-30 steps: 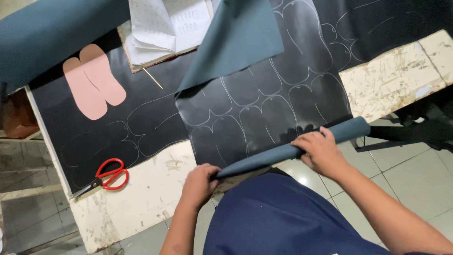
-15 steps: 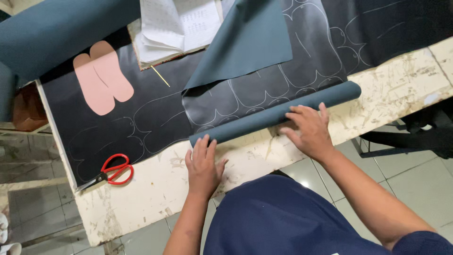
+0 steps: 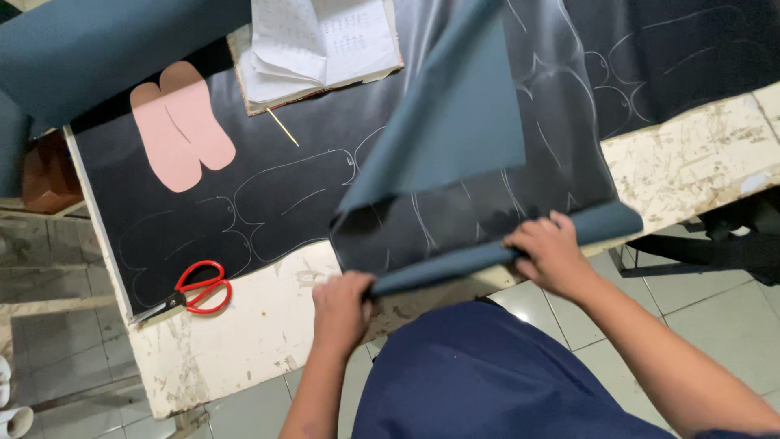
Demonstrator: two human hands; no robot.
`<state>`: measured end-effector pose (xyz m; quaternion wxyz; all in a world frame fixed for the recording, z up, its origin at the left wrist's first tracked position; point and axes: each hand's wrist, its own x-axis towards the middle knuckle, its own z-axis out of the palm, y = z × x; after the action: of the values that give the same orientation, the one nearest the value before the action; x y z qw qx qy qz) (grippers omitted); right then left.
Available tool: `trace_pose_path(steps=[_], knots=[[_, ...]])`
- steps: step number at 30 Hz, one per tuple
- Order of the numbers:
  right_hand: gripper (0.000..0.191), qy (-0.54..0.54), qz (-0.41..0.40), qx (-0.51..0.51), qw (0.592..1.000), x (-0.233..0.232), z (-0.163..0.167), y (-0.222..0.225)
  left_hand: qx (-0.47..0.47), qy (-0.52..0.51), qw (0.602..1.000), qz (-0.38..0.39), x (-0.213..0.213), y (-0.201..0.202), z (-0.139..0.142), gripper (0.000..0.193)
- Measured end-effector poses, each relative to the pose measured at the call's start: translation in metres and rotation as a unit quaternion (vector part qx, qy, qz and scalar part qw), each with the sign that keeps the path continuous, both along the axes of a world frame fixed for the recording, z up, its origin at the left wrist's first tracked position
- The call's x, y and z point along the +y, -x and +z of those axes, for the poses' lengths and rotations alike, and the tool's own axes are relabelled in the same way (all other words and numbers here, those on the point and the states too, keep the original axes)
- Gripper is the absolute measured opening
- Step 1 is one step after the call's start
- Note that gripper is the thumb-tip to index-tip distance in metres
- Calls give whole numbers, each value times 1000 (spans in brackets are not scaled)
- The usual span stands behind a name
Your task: The person cuts a dark sheet of material along pre-drawn outlines using red-handled scissors, then rolls the cut piece and places it aside. They then position a pink template on the remaining sheet and trace its outline with a pencil.
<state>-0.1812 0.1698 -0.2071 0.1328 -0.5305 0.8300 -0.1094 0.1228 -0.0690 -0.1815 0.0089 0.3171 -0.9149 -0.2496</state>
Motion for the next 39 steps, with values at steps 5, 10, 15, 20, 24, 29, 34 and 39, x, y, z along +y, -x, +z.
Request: trace_pose_path(steps=[5, 10, 15, 20, 24, 29, 34, 39], knots=[[50, 121, -185, -276, 935, -10, -17, 19, 99, -11, 994, 46, 19, -27, -5, 41], [58, 270, -407, -443, 752, -82, -34, 62, 119, -30, 989, 77, 21, -33, -12, 42], [46, 295, -367, -561, 681, -142, -28, 76, 170, -46, 980, 95, 26, -41, -11, 44], [45, 350, -329, -279, 831, -210, -22, 115, 176, -46, 977, 113, 30, -46, -10, 45], [61, 357, -319, -331, 813, -237, -4, 168, 166, -55, 975, 136, 27, -45, -7, 46], [74, 310, -350, -378, 799, -268, 12, 213, 173, -58, 970, 162, 23, -38, -6, 47], [94, 269, -321, -409, 811, -290, 18, 248, 174, -65, 964, 192, 22, -29, -9, 49], [75, 164, -313, -465, 812, -297, 11, 290, 179, -57, 958, 216, 19, -16, -9, 48]])
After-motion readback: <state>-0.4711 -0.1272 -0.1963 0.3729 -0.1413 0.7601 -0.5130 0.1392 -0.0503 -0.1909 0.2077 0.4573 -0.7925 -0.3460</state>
